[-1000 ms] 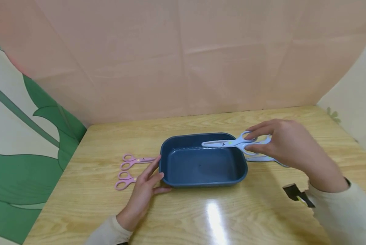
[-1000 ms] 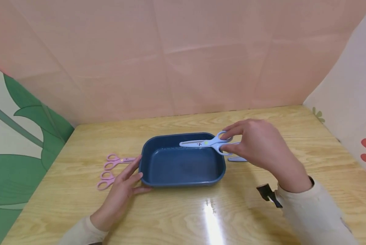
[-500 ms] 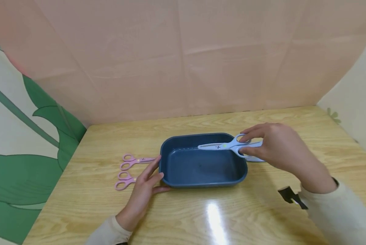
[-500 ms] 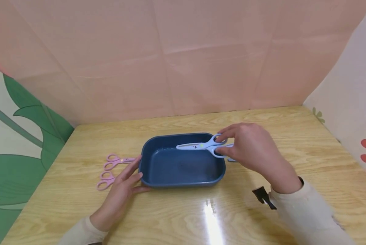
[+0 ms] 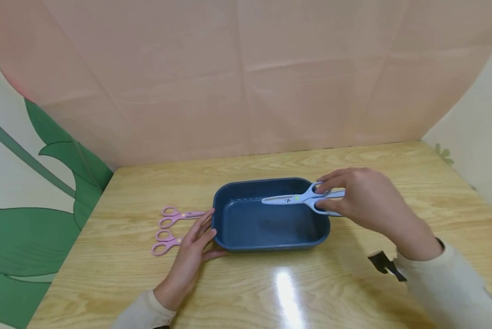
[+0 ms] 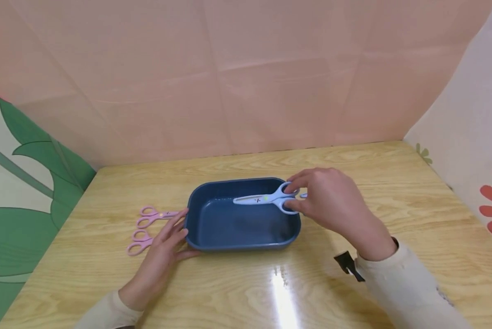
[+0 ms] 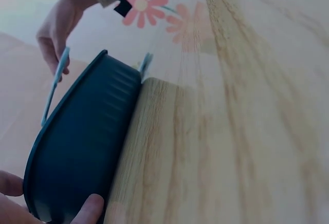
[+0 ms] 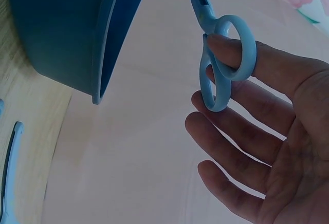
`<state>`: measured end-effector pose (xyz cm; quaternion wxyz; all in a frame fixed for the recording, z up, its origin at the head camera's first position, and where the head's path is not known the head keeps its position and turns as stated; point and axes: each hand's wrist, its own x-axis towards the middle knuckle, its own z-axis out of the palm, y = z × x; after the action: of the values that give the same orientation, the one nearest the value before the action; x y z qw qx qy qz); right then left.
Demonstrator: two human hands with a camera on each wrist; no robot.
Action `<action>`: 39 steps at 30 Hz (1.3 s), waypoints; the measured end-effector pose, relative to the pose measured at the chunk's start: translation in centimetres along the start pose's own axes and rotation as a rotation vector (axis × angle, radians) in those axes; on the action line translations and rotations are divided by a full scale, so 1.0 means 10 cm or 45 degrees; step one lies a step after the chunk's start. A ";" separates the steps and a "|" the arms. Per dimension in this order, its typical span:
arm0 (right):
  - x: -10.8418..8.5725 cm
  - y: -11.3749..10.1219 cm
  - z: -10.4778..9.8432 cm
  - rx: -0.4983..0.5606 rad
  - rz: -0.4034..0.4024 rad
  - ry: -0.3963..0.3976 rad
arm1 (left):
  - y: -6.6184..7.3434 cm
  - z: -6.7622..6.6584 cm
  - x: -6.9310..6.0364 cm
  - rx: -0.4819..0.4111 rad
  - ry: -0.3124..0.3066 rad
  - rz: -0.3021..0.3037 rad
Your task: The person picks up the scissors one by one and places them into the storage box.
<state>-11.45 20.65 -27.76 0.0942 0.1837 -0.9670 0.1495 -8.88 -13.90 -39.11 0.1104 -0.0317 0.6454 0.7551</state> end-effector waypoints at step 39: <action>0.00 0.03 0.07 -0.018 -0.012 -0.067 | -0.01 0.04 0.00 0.072 -0.014 0.027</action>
<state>-11.68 20.73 -28.47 0.0705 0.1914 -0.9693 0.1374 -8.86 -13.50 -39.11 0.1066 -0.0175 0.6661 0.7380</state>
